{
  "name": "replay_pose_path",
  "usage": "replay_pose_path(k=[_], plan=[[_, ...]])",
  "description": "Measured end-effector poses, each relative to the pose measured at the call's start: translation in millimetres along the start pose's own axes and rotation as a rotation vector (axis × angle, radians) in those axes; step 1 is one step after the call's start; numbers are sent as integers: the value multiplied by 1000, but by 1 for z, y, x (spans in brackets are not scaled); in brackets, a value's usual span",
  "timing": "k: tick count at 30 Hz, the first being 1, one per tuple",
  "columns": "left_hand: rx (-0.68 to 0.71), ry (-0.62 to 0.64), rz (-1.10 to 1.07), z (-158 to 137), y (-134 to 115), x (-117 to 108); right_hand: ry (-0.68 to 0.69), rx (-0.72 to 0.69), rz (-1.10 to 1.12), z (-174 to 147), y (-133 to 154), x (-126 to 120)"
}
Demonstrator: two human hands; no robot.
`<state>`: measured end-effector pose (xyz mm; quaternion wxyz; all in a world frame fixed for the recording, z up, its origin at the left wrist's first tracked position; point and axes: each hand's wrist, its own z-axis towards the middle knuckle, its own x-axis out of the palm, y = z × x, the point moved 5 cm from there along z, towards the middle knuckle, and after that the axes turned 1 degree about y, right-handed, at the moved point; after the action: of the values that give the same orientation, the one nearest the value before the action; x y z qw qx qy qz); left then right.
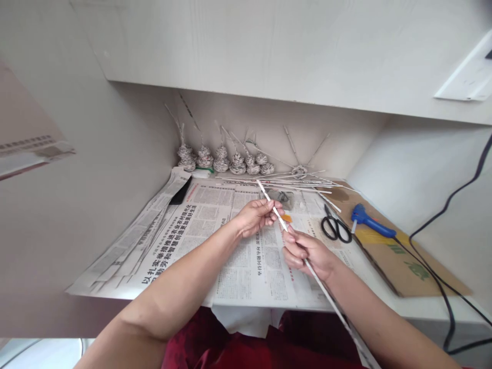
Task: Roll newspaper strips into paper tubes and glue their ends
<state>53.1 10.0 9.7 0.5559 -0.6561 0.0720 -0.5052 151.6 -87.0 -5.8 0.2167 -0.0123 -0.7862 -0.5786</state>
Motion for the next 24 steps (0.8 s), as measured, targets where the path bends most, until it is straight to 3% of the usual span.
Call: replay_pose_path(k=[3,9,15,21,24], plan=[[-13,-5,7,0,1,-1,16,41,-3,-1,-3,-1],[-5,17,41,0,2,0,-313,-203,-546,1,14,-10],[3,-9,-3,0,0,-1,-17,-1,-136,1,0,0],[8,-13,1,1,-1,-2,-315,-230,-552,1,12,-11],[12,-24,-20,1,-2,-2,-177,-125,-343,1,5,-8]])
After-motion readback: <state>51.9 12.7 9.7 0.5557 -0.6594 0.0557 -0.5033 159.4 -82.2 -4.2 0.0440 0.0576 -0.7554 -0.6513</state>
